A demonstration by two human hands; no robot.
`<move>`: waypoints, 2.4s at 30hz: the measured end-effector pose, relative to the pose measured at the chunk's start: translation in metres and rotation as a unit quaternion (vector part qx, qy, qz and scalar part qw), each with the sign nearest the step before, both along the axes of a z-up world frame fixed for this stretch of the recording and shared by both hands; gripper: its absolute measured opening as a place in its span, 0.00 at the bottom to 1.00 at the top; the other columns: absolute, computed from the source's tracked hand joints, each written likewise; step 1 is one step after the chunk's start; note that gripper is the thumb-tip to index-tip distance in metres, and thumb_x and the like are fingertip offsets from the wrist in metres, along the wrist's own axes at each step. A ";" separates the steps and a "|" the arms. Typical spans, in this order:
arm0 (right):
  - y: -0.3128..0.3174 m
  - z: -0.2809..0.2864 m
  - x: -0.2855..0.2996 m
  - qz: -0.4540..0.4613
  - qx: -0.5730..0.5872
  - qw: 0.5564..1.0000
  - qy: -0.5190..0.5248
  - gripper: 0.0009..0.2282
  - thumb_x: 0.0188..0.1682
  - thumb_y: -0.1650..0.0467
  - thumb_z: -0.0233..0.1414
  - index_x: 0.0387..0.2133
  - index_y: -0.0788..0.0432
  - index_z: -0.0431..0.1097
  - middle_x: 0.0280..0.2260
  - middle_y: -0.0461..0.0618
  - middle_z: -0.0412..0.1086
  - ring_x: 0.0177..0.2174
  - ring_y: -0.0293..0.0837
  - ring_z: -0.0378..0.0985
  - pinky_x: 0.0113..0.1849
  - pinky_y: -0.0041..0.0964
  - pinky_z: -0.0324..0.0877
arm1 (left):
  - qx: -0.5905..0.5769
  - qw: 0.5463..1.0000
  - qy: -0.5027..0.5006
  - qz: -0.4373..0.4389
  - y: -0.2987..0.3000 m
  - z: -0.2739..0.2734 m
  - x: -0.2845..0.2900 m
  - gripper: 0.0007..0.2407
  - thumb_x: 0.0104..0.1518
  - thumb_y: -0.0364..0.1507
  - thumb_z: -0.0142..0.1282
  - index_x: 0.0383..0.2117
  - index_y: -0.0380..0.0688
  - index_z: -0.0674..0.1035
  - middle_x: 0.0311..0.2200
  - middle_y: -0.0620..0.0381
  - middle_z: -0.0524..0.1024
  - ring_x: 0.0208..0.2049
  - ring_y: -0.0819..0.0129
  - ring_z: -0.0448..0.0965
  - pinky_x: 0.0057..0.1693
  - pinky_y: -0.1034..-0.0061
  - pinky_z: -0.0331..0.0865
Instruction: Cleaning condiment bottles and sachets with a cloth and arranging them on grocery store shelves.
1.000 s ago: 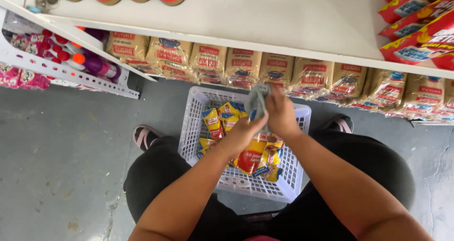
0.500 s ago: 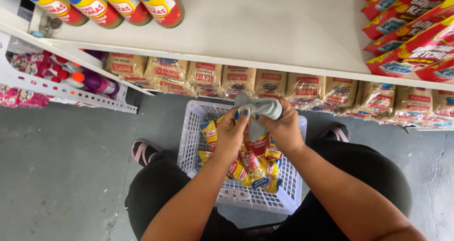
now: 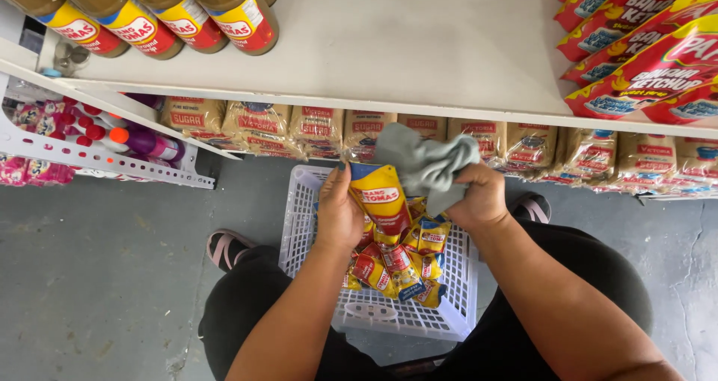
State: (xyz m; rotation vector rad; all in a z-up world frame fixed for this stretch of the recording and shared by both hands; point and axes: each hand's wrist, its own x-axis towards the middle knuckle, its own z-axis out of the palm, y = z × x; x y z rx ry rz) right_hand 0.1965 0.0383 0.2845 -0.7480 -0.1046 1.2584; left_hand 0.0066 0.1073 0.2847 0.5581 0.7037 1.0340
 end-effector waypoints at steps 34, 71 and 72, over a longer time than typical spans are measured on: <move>-0.037 -0.028 -0.085 0.177 -0.039 0.800 -0.572 0.19 0.42 0.71 0.60 0.48 0.62 0.74 0.37 0.65 0.78 0.41 0.60 0.82 0.46 0.55 0.74 | -0.086 0.978 0.024 0.187 0.016 -0.022 -0.006 0.05 0.67 0.35 0.48 0.36 0.52 0.72 0.35 0.40 0.84 0.34 0.51 0.87 0.38 0.69 0.81; -0.003 0.099 -0.017 0.124 -0.007 0.630 -0.767 0.28 0.31 0.65 0.70 0.47 0.55 0.71 0.40 0.48 0.79 0.31 0.47 0.85 0.33 0.39 0.77 | 0.329 0.933 0.079 -0.127 0.002 0.113 -0.014 0.16 0.62 0.20 0.54 0.55 0.29 0.67 0.50 0.44 0.77 0.45 0.65 0.80 0.51 0.77 0.75; 0.002 0.105 -0.019 0.085 -0.017 0.636 -0.767 0.25 0.31 0.68 0.69 0.45 0.58 0.73 0.40 0.51 0.78 0.34 0.48 0.83 0.36 0.39 0.77 | 0.406 0.892 0.152 -0.131 0.011 0.129 -0.009 0.20 0.59 0.21 0.54 0.58 0.39 0.65 0.57 0.42 0.67 0.54 0.54 0.73 0.55 0.65 0.76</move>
